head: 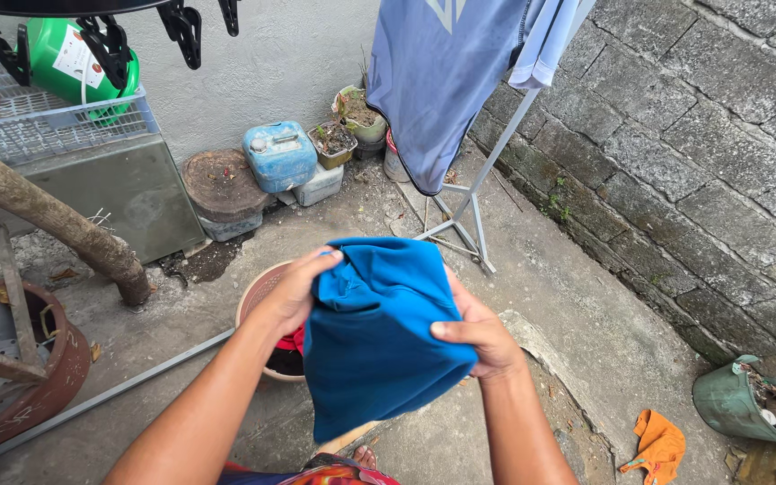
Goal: The person takes clothing items from a basket one at a time and places them on hangers before hanging them on a rack.
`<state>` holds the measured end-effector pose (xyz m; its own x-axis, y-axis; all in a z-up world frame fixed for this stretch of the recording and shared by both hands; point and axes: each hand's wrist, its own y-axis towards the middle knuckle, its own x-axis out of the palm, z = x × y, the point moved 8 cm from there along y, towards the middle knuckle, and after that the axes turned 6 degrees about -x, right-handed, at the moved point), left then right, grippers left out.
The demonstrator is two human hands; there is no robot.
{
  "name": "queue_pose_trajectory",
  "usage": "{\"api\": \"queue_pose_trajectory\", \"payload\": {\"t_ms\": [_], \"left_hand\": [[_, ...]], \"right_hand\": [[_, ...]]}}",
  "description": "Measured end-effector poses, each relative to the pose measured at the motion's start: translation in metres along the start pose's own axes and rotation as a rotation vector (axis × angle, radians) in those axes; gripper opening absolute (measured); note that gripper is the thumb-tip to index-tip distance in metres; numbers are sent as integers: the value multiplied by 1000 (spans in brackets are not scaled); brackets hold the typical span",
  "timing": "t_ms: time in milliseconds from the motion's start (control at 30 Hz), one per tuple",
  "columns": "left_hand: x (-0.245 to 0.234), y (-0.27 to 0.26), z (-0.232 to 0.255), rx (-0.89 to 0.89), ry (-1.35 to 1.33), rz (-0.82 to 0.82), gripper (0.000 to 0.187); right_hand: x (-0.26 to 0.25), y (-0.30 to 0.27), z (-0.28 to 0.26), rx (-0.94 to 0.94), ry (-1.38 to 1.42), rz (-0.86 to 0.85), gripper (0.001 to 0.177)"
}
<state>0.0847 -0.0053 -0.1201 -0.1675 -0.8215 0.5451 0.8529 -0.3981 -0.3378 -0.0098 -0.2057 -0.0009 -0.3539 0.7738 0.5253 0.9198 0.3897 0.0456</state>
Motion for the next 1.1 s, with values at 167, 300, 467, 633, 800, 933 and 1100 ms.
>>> {"api": "queue_pose_trajectory", "payload": {"t_ms": [167, 300, 467, 633, 800, 933, 1100], "left_hand": [[-53, -37, 73, 322, 144, 147, 43], [-120, -54, 112, 357, -84, 450, 54], [-27, -68, 99, 515, 752, 510, 73], [90, -60, 53, 325, 1268, -15, 43], [87, -64, 122, 618, 1108, -14, 23], [57, -36, 150, 588, 747, 154, 18], [55, -11, 134, 797, 452, 228, 43]], "right_hand": [[-29, -4, -18, -18, -24, 206, 96], [-28, 1, -14, 3, -62, 157, 88], [-17, 19, 20, 154, -138, 18, 76], [-20, 41, 28, 119, -337, -127, 43], [-38, 40, 10, 100, -727, -179, 31], [-40, 31, 30, 446, -1443, -406, 38], [-8, 59, -5, 25, -360, -188, 44]]}}
